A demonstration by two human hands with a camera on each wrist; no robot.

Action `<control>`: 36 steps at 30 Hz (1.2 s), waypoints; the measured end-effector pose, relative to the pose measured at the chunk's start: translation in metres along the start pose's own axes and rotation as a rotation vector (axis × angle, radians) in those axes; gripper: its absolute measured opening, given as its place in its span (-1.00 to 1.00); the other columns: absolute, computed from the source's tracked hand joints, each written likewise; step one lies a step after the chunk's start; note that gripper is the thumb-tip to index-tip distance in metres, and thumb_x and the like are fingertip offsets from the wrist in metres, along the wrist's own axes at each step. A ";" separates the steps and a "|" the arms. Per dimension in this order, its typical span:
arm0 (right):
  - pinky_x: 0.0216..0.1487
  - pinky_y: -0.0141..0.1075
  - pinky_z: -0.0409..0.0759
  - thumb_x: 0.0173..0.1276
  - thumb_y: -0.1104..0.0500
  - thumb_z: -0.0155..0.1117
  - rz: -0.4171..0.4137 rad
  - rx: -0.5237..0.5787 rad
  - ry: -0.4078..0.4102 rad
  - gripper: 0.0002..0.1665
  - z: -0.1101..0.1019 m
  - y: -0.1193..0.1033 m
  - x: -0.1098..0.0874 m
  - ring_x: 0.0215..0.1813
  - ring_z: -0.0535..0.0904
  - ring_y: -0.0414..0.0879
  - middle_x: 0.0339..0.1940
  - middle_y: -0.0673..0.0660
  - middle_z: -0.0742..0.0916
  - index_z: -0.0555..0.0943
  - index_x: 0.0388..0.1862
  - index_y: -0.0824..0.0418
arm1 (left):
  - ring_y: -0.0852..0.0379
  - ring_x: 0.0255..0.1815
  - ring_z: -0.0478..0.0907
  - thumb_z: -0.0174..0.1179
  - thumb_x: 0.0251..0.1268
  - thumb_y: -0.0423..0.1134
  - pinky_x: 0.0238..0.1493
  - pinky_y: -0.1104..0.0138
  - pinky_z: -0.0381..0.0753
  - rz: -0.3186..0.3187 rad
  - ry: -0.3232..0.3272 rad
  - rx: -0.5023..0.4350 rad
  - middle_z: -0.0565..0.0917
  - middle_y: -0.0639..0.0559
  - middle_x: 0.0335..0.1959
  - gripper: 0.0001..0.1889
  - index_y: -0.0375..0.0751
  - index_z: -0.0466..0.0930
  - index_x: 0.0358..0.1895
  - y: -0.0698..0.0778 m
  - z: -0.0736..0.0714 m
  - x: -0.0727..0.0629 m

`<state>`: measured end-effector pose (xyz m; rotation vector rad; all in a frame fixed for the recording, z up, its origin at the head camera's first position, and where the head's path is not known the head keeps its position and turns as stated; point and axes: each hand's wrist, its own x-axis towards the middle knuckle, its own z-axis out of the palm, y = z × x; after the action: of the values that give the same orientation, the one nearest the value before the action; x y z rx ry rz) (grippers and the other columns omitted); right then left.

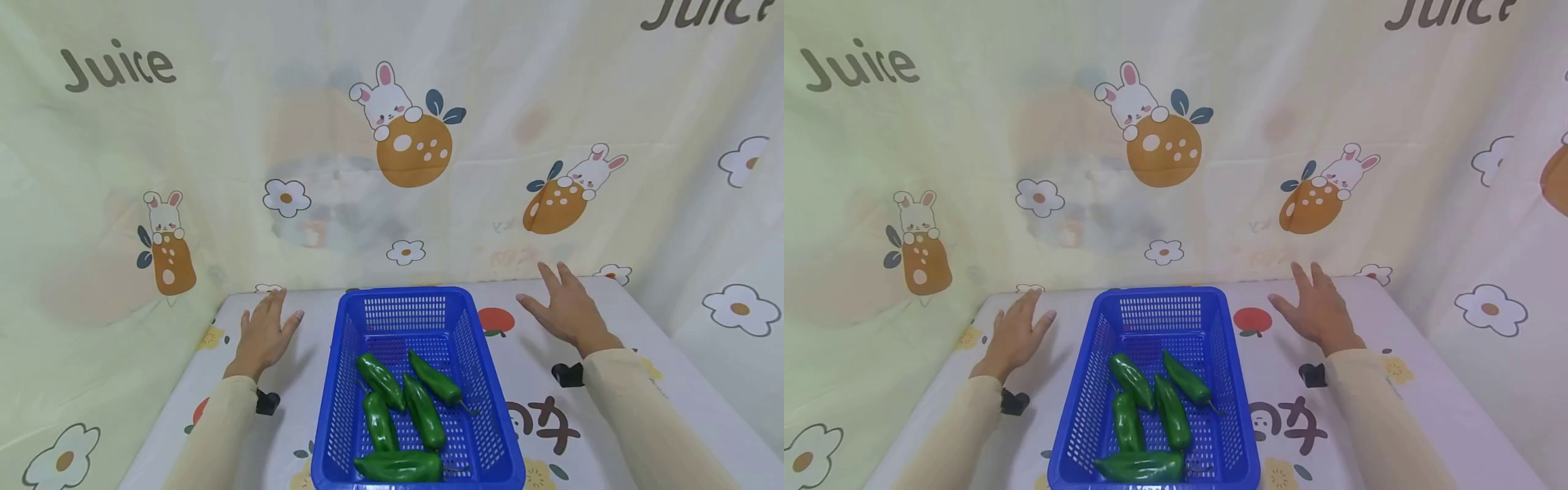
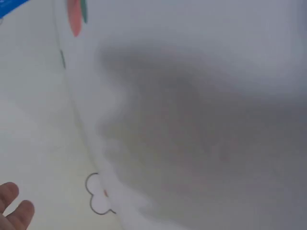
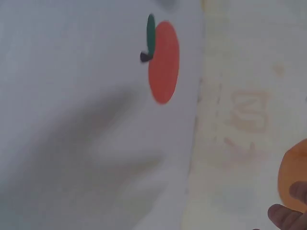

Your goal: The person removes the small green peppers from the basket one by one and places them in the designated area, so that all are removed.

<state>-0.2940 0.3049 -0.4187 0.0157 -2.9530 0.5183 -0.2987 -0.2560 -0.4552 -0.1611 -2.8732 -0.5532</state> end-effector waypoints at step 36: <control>0.36 0.54 0.25 0.43 -0.33 0.26 -0.274 0.191 -0.071 0.12 0.001 -0.113 -0.038 0.62 0.11 0.49 0.70 0.39 0.13 0.08 0.72 0.19 | -0.41 0.52 0.33 -0.04 0.58 0.29 0.31 -0.35 0.47 -0.031 -0.268 -0.463 0.23 -0.31 0.62 -0.12 -0.20 -0.02 0.69 0.073 -0.009 -0.045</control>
<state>-0.2525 0.1973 -0.3866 0.4600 -2.8887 0.7669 -0.2427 -0.1953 -0.4317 -0.2804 -2.9468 -1.2864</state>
